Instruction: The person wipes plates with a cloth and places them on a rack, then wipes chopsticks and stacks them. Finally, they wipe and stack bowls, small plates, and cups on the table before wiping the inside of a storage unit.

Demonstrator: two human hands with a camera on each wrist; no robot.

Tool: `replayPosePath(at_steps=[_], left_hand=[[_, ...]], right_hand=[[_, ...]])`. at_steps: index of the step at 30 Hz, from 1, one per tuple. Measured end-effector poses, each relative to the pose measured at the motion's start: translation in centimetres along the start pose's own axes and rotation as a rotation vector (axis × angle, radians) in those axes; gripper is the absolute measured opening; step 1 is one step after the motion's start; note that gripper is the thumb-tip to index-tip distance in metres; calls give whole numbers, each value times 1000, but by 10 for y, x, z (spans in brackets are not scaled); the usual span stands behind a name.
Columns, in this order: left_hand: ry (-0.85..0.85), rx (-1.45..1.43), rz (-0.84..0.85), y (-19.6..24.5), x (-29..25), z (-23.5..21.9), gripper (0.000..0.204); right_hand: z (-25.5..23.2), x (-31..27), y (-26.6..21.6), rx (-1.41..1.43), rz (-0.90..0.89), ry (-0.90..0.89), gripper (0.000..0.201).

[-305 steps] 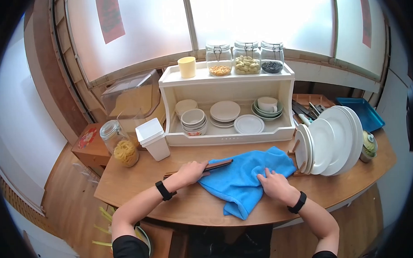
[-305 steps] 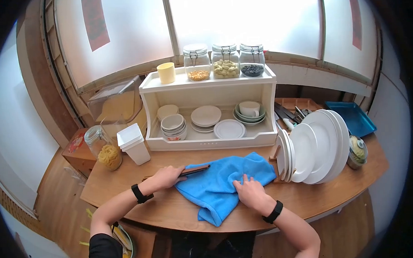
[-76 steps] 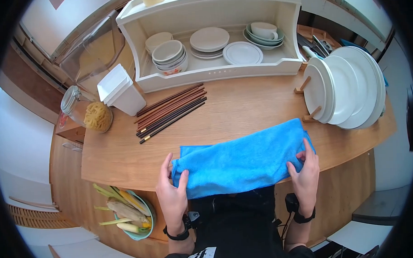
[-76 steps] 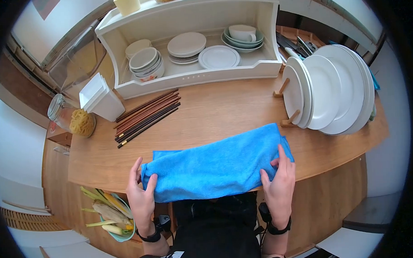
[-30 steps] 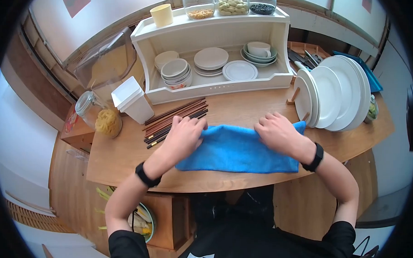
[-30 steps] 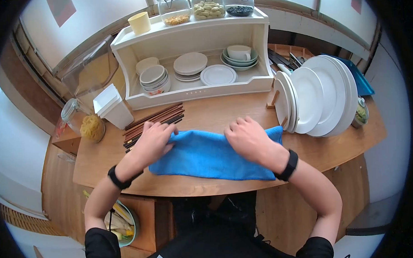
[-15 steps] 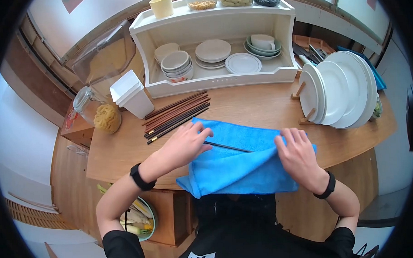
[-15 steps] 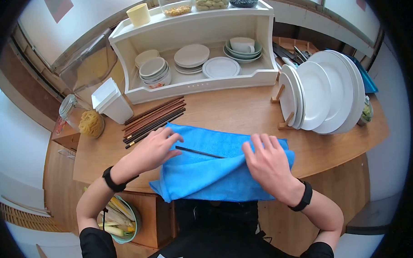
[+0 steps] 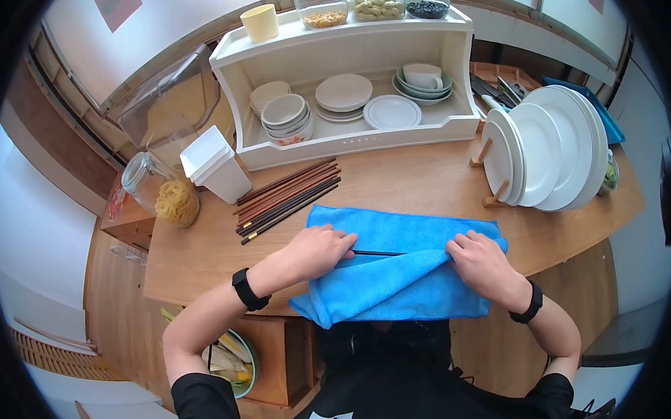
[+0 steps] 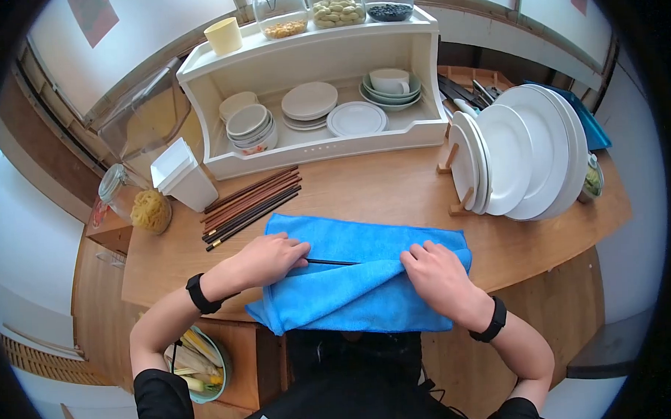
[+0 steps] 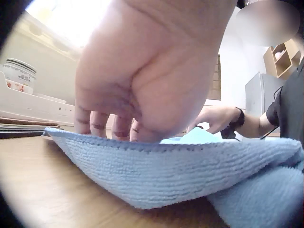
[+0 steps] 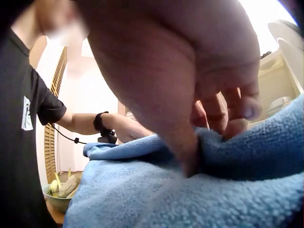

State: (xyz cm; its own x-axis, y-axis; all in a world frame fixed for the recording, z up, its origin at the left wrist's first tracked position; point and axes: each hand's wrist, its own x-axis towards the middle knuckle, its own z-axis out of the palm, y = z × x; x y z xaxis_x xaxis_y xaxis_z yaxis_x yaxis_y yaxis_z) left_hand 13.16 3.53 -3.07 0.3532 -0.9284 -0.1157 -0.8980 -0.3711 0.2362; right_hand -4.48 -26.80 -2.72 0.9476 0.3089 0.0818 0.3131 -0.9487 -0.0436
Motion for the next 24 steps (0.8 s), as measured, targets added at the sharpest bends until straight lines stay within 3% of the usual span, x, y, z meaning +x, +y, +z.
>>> replayPosePath(at_steps=[2,6,9,11,12,15,19,21,24], left_hand=[[-87,-138,-119,15,-4,-19,24],[1,-331,-82,25,-10,-19,25],[24,-470,-137,55,-9,-22,24],[49,-491,-164,65,-8,-17,25],[-32,-504,-141,68,-7,-23,27],[-86,-618,-112,68,-7,-25,27],[-94,-644,-137,60,-20,-33,25],[-88,-633,-128,47,-36,-40,24],[-27,-383,-169,27,-74,-63,22]], right_hand=[[-10,5,-10,10,62,151,28],[-41,22,-40,60,36,605,25],[-46,38,-64,182,-125,672,32],[-36,48,-78,219,-216,569,40],[-29,50,-82,237,-262,517,44],[-8,47,-80,117,-189,296,52],[-4,38,-64,18,-90,162,39],[-2,31,-53,-5,-62,266,32],[-4,17,-36,2,9,316,31]])
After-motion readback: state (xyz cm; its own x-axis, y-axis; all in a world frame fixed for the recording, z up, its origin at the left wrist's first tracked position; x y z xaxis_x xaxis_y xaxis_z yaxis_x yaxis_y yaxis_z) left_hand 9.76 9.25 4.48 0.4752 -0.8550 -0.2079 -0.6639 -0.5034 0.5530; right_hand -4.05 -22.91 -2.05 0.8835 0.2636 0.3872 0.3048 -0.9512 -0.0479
